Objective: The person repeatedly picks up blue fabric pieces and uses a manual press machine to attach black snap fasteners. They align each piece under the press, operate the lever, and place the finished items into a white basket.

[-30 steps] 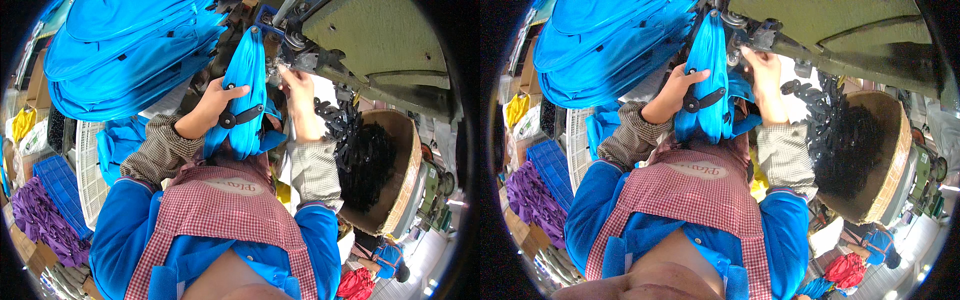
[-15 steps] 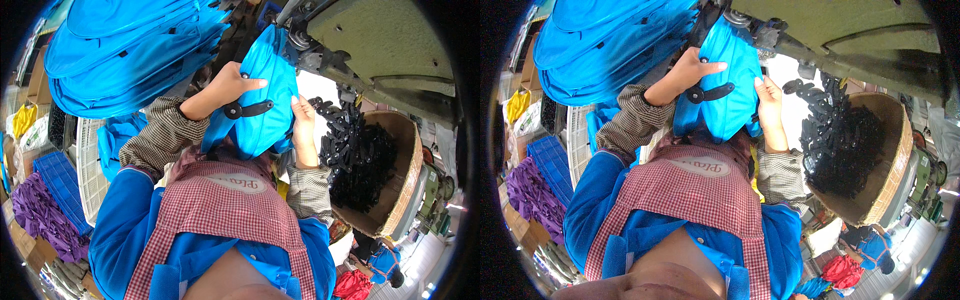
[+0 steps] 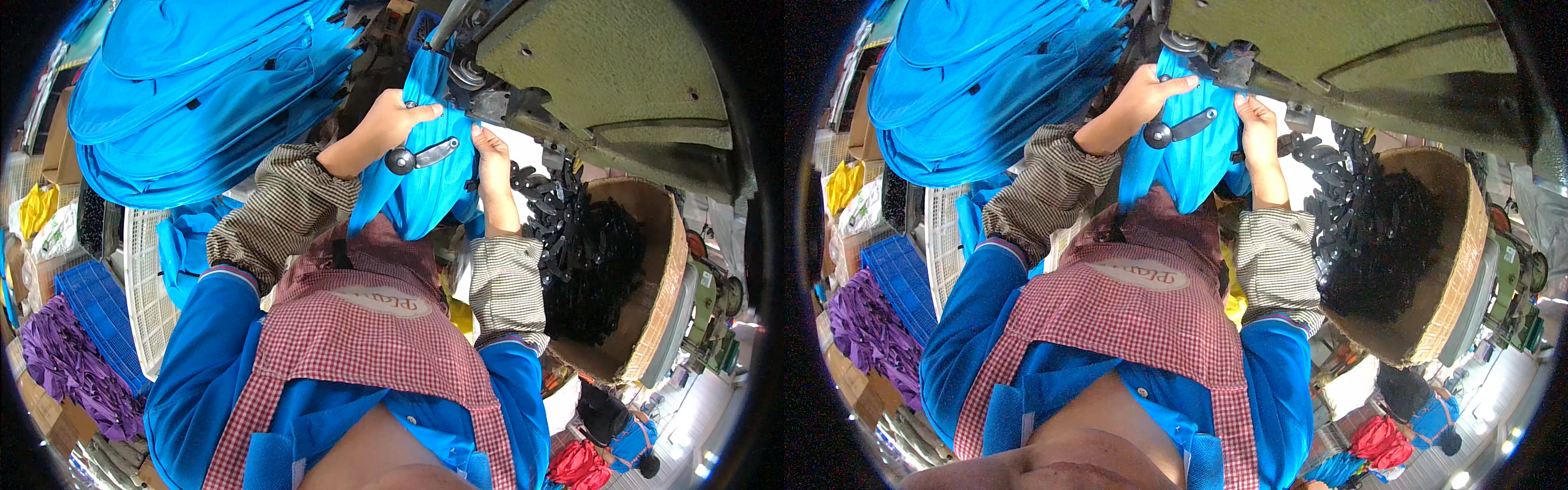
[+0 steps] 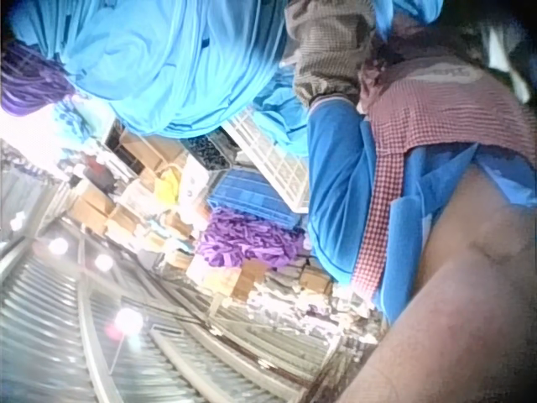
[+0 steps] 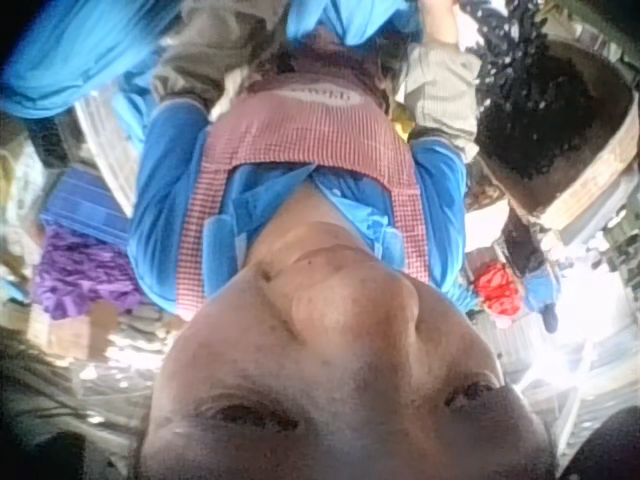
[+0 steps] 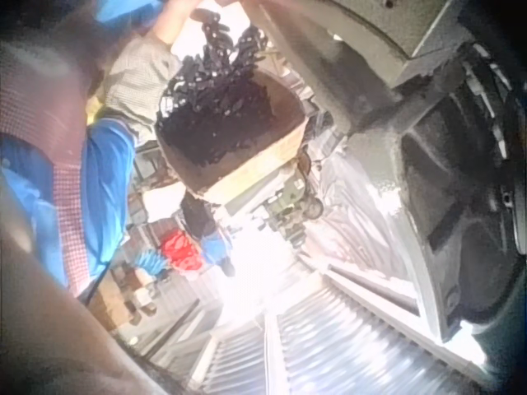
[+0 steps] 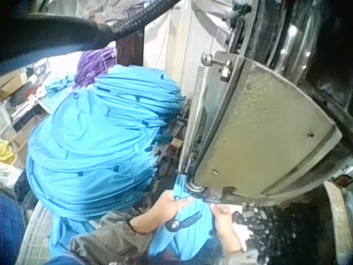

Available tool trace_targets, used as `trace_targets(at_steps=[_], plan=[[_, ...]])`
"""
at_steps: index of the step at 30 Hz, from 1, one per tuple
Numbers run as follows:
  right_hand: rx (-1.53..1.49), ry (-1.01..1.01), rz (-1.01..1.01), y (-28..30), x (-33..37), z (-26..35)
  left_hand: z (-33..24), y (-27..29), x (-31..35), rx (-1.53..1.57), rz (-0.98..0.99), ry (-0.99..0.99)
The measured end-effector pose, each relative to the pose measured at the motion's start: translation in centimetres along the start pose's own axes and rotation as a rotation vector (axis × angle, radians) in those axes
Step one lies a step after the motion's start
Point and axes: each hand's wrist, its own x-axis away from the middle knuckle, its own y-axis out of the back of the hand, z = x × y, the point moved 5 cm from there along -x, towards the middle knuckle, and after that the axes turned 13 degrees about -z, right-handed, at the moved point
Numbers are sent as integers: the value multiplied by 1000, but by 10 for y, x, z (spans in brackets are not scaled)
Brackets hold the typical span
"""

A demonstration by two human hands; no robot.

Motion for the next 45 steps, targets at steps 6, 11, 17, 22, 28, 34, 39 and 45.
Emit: trace_targets(at_steps=[6,11,17,22,28,34,39,45], plan=[[704,761,-506,0,68,49,15,2,8,213,-89,222],[89,41,-133,-44,71,17,18,2,11,265,30,234],[244,44,10,-47,51,33,30,-2,56,316,75,270],[199,59,-69,-43,46,28,33,-12,59,322,151,207],[830,410,-359,-14,21,38,37,-1,55,384,25,291],[1183,725,201,-2,-78,-39,19,5,50,255,98,358],[1210,748,159,-7,-76,-49,32,7,45,274,96,298],[1122,718,-103,-5,-80,-46,22,8,128,456,-135,109]])
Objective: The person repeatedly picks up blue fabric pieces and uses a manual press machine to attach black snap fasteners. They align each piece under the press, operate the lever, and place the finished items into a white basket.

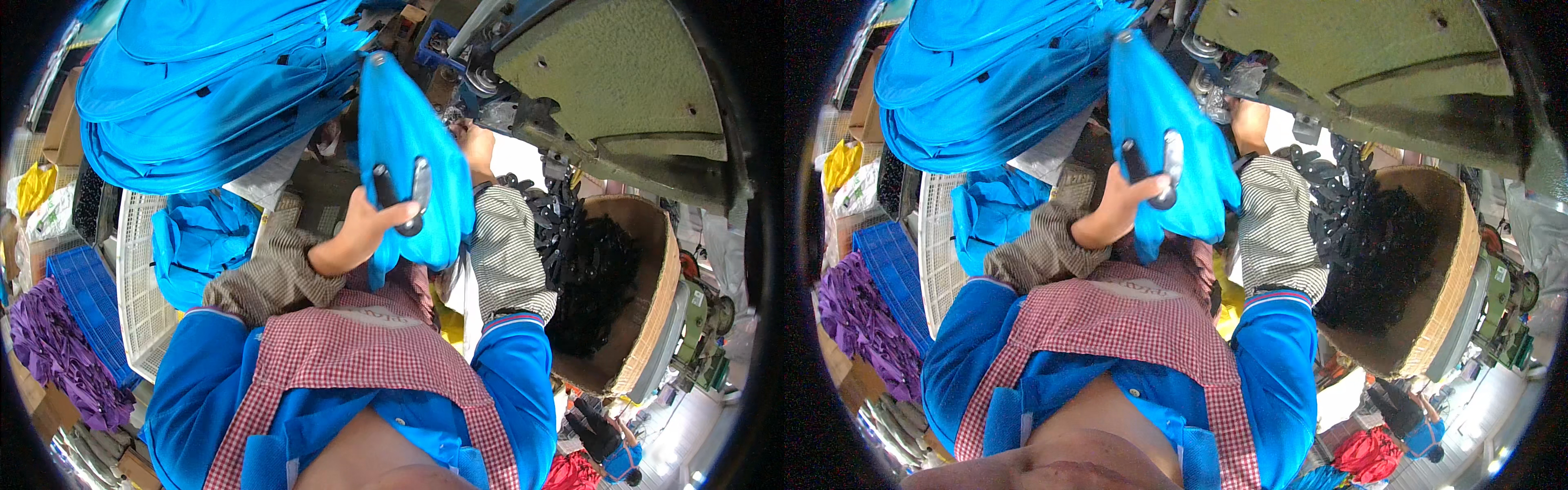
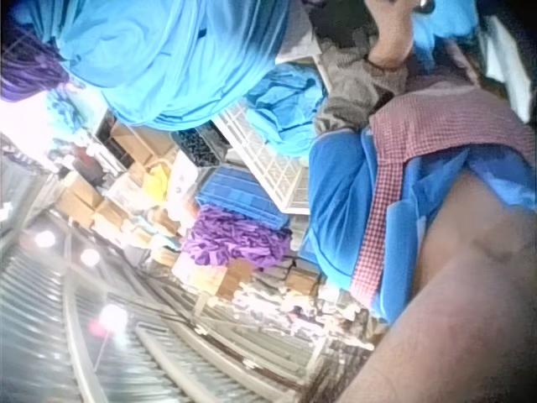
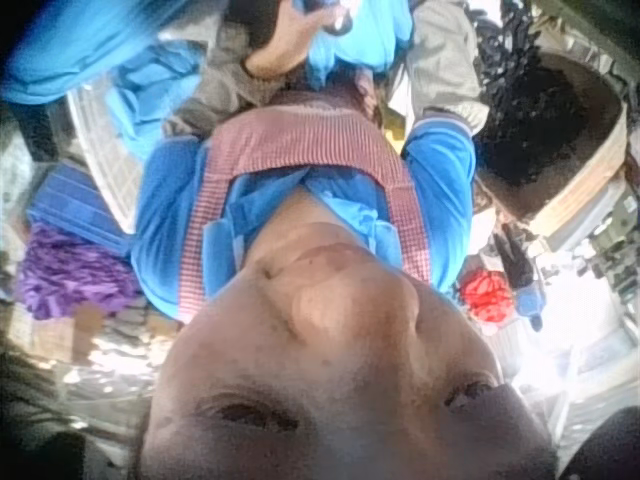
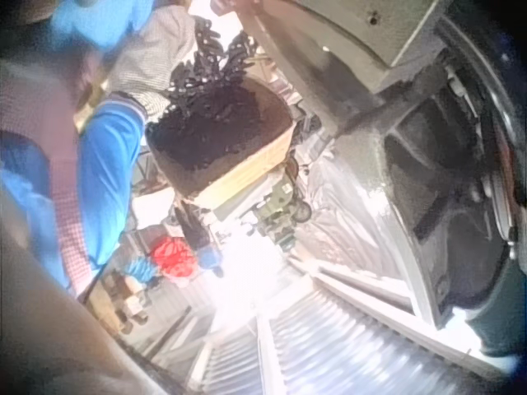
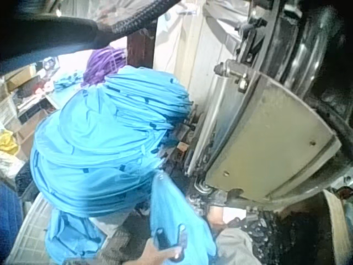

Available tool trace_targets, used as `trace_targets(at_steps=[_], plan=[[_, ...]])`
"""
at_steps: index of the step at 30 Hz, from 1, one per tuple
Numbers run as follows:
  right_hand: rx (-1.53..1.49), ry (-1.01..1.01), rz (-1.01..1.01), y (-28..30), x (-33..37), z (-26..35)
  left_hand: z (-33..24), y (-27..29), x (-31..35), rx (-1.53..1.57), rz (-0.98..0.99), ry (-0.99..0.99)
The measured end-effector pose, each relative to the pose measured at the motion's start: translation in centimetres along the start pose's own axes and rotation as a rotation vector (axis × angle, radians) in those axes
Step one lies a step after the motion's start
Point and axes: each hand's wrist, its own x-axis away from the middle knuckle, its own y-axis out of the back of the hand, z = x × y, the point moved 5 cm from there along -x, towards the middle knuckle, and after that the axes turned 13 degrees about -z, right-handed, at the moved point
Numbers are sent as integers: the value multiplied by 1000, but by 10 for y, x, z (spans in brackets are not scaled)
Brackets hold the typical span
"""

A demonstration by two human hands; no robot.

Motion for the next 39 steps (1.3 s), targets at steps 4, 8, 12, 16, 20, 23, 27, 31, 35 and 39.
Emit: trace_targets(at_steps=[4,8,12,16,20,23,27,31,35,39], plan=[[2,-69,-52,1,3,-10,7,22,29,-64,-17,-27],[-1200,-808,201,24,5,39,22,37,41,24,-110,33],[-1191,-722,351,72,5,92,50,43,56,152,-170,216],[-1244,-702,327,69,14,84,62,83,78,227,-412,89],[-1044,-1089,178,-17,145,-44,-25,138,140,683,-224,-117],[-1070,-1189,554,-59,232,-76,53,223,175,528,-594,-61],[-1533,-1529,842,3,214,-33,170,279,200,481,-835,273],[-1546,-1048,969,51,231,39,135,302,128,-271,-922,-346],[-1084,-366,1071,53,297,124,19,71,48,-1026,23,-747],[-1118,-386,881,79,250,96,59,77,4,-947,253,99]])
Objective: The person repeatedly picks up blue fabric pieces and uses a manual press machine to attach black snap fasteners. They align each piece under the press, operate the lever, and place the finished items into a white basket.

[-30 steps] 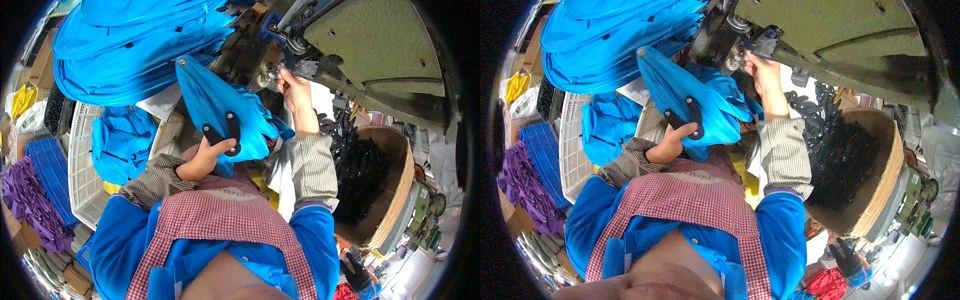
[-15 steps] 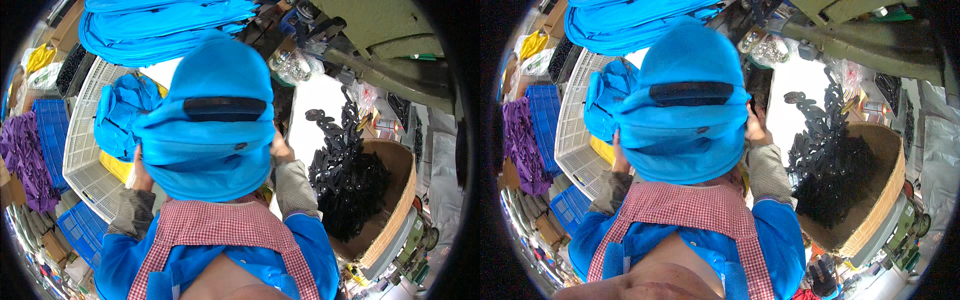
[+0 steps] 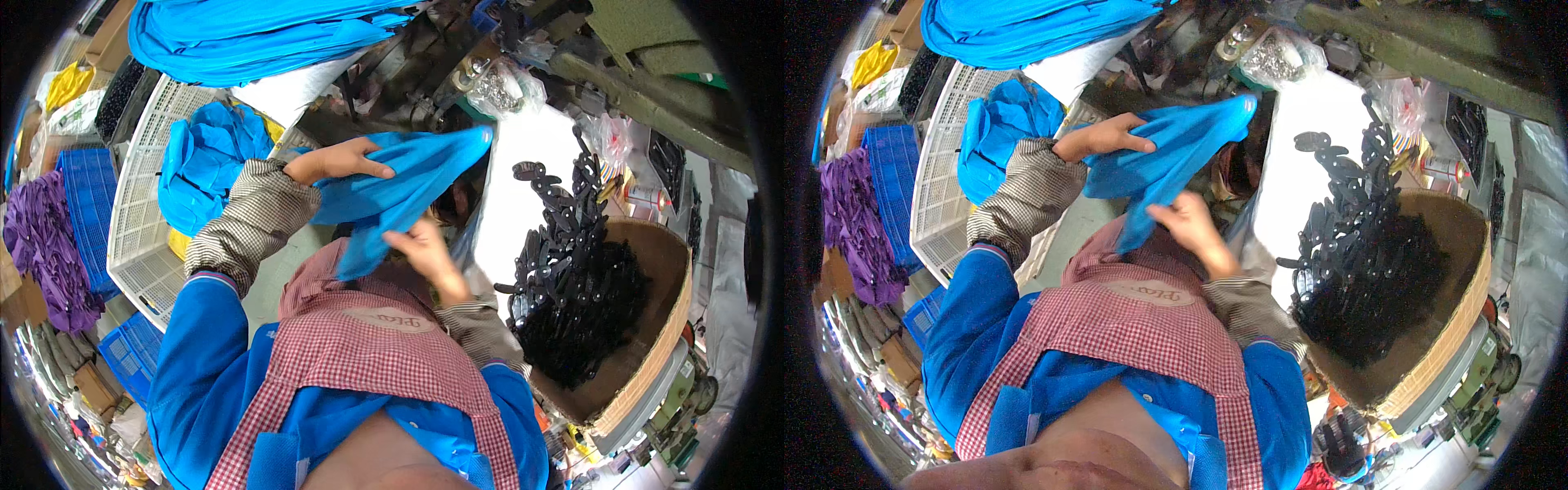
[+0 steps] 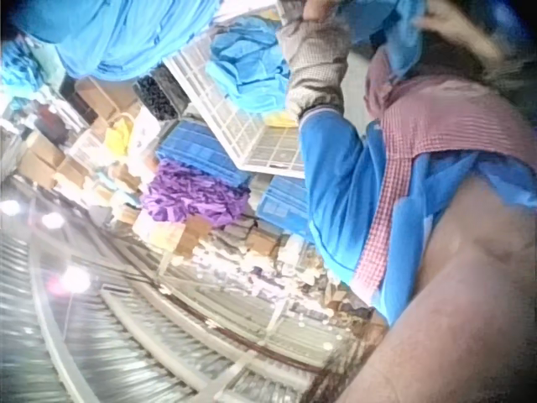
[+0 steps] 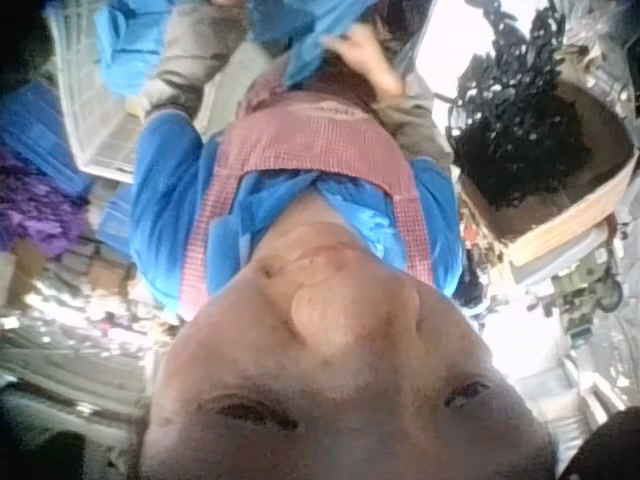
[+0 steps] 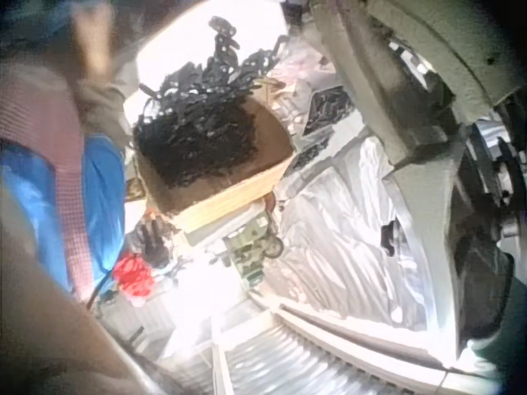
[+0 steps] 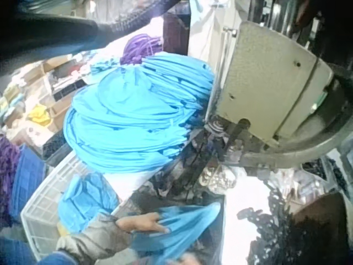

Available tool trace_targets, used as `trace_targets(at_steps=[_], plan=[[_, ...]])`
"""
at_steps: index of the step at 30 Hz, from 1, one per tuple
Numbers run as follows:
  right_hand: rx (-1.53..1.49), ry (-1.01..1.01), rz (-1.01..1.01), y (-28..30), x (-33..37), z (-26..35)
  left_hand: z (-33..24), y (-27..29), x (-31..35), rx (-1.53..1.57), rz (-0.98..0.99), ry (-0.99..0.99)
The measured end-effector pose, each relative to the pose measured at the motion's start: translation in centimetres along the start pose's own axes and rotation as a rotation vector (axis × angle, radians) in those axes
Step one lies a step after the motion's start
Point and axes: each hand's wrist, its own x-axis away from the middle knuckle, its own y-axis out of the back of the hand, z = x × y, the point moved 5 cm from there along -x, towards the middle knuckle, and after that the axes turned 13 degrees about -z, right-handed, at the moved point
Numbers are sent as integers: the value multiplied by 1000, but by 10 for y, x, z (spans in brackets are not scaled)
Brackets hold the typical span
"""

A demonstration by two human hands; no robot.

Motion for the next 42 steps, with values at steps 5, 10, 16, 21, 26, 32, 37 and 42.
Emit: trace_targets(at_steps=[5,10,16,21,26,32,37,42], plan=[[-355,53,-497,61,-41,47,-37,-43,-15,-269,-134,-221],[-352,43,-443,79,-61,82,-69,-38,-31,334,-29,-148],[-214,53,-362,93,-82,107,-103,-11,-46,481,160,10],[-88,107,-425,96,-102,127,-110,11,-63,316,67,-49],[-264,114,-522,97,-130,147,-131,30,-81,434,68,-66],[-174,60,-701,97,-146,179,-140,47,-111,467,107,-8],[2,248,-734,107,-154,163,-130,47,-119,454,148,0],[-140,137,-772,107,-150,165,-134,47,-125,493,171,60]])
